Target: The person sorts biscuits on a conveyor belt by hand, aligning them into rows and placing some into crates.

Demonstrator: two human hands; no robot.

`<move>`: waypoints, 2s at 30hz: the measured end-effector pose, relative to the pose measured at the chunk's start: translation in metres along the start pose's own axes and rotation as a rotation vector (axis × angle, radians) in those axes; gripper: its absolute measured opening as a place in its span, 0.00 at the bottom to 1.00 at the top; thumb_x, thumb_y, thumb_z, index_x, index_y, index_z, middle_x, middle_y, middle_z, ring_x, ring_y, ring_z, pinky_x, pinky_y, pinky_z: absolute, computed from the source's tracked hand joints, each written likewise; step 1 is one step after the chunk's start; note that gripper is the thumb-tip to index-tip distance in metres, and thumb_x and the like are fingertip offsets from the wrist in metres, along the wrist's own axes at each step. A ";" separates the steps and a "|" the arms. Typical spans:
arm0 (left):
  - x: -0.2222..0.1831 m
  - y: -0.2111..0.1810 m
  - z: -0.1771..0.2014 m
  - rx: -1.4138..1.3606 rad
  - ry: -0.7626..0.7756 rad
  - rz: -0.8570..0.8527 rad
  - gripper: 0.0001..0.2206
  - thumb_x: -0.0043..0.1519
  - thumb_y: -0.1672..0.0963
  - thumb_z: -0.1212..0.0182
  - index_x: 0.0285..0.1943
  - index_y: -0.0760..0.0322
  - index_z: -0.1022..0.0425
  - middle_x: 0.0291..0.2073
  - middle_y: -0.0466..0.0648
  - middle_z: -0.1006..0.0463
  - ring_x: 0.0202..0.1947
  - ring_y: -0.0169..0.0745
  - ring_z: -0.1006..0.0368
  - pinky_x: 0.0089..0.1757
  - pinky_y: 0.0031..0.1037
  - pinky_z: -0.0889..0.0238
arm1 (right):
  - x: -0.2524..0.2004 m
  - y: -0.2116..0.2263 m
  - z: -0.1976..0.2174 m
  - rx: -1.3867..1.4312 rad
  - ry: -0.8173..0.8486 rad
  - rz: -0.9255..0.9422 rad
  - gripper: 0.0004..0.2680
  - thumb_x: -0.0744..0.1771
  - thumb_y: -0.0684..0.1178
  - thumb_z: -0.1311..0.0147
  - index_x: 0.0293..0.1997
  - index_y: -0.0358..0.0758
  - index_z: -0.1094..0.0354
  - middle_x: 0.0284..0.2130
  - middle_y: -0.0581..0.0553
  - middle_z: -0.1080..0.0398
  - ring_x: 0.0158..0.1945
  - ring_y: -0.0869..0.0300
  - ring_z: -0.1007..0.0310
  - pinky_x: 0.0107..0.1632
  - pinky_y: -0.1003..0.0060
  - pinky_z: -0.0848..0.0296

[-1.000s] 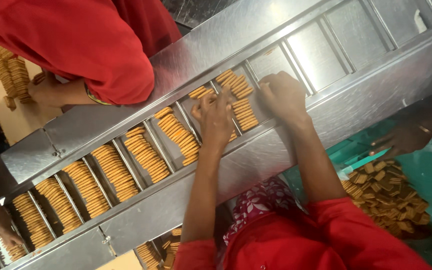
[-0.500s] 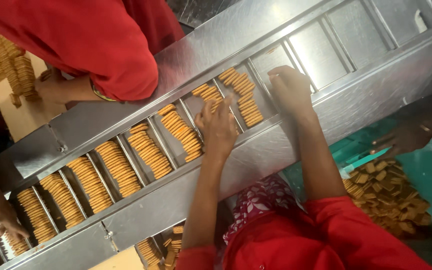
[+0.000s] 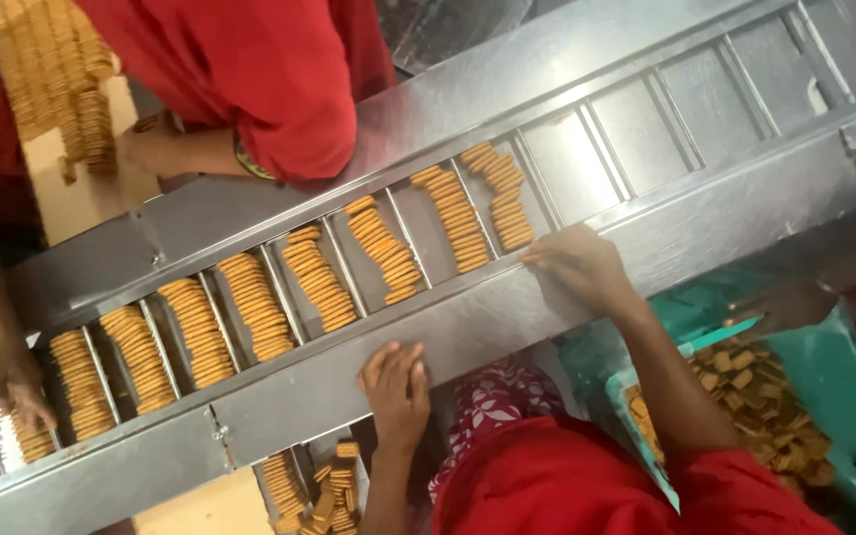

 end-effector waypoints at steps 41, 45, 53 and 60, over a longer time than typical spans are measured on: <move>-0.141 0.020 0.087 0.021 -0.154 0.256 0.10 0.60 0.59 0.39 0.49 0.59 0.21 0.44 0.45 0.18 0.52 0.46 0.26 0.53 0.39 0.40 | 0.035 -0.042 -0.030 -0.218 0.175 -0.063 0.09 0.66 0.49 0.46 0.45 0.39 0.22 0.41 0.39 0.22 0.43 0.47 0.22 0.48 0.56 0.26; -0.144 0.018 0.088 0.019 -0.153 0.244 0.10 0.61 0.58 0.39 0.50 0.59 0.21 0.45 0.45 0.19 0.52 0.47 0.27 0.53 0.39 0.39 | 0.058 -0.058 -0.009 -0.188 0.022 -0.213 0.09 0.68 0.49 0.45 0.49 0.40 0.23 0.41 0.37 0.22 0.43 0.46 0.21 0.49 0.55 0.25; -0.140 0.017 0.088 0.004 -0.106 0.265 0.09 0.61 0.58 0.39 0.49 0.60 0.21 0.44 0.46 0.18 0.50 0.47 0.26 0.52 0.39 0.38 | 0.087 -0.053 -0.020 -0.207 -0.101 -0.040 0.10 0.67 0.40 0.46 0.53 0.41 0.24 0.46 0.38 0.23 0.48 0.45 0.22 0.52 0.54 0.26; -0.135 0.013 0.088 -0.033 -0.091 0.273 0.10 0.60 0.58 0.39 0.49 0.61 0.21 0.44 0.47 0.18 0.48 0.47 0.25 0.50 0.39 0.37 | 0.101 -0.046 -0.035 -0.200 -0.091 -0.200 0.13 0.65 0.38 0.45 0.54 0.43 0.24 0.46 0.36 0.23 0.50 0.43 0.24 0.53 0.54 0.27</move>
Point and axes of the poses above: each hand's wrist, its own x-axis towards the middle knuckle, its own z-axis out of the back of the hand, y = z × x, the point moved 9 cm from there along x, towards the middle knuckle
